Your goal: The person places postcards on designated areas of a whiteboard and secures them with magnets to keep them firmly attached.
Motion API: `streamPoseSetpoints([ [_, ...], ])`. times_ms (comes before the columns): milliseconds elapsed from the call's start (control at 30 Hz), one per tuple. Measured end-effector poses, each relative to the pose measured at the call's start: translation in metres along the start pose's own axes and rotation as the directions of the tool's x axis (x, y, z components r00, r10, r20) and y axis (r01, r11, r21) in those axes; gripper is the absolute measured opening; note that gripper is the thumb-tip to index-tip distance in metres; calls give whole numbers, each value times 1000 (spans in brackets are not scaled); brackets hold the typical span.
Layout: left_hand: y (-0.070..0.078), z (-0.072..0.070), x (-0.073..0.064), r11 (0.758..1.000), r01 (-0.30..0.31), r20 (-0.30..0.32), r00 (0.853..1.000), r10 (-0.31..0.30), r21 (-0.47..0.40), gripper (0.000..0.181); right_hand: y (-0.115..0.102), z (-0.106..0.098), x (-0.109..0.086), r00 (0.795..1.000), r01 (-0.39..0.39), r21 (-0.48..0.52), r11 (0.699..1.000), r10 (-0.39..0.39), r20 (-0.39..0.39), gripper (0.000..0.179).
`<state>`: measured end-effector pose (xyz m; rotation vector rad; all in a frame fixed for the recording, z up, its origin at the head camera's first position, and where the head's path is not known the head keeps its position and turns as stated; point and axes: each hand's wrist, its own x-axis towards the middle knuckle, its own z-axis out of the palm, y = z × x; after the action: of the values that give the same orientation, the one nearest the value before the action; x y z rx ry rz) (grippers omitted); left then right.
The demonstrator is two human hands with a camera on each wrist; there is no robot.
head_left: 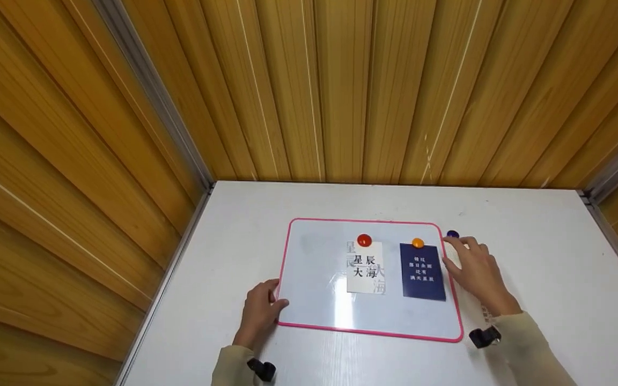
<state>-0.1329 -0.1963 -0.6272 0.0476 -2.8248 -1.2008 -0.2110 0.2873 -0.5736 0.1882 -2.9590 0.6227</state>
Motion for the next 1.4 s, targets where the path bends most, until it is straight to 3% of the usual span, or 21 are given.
streamPoseSetpoints([
  [133, -1, 0, -1, 1000, -1, 4, 1000, 1, 0, 53, 12, -7, -17, 999, -53, 21, 998, 52, 9, 62],
  [367, -3, -2, -1, 998, -64, -22, 998, 64, 5, 51, 30, -14, -45, 994, -107, 44, 993, 105, 40, 66],
  [633, -1, -3, -2, 1000, -29, -9, 1000, 29, 4, 51, 44, -16, -66, 975, -193, 42, 980, 187, 119, 70],
  [800, 0, -2, -1, 1000, -29, -15, 999, 29, -2, 51, 50, -20, -76, 953, -275, 56, 960, 264, 151, 74],
  [967, 0, -1, 0, 1000, -25, -5, 1000, 25, -8, 52, 54, -22, -85, 915, -369, 52, 928, 353, 196, 83],
  [1100, -1, -1, 0, 1000, -14, -3, 1000, 14, -6, 53, 54, -21, -92, 899, -400, 38, 916, 384, 210, 89],
  [1400, -2, -2, 1, 999, -40, -7, 999, 40, -1, 52, 43, -12, -103, 910, -390, 2, 921, 385, 154, 84],
])
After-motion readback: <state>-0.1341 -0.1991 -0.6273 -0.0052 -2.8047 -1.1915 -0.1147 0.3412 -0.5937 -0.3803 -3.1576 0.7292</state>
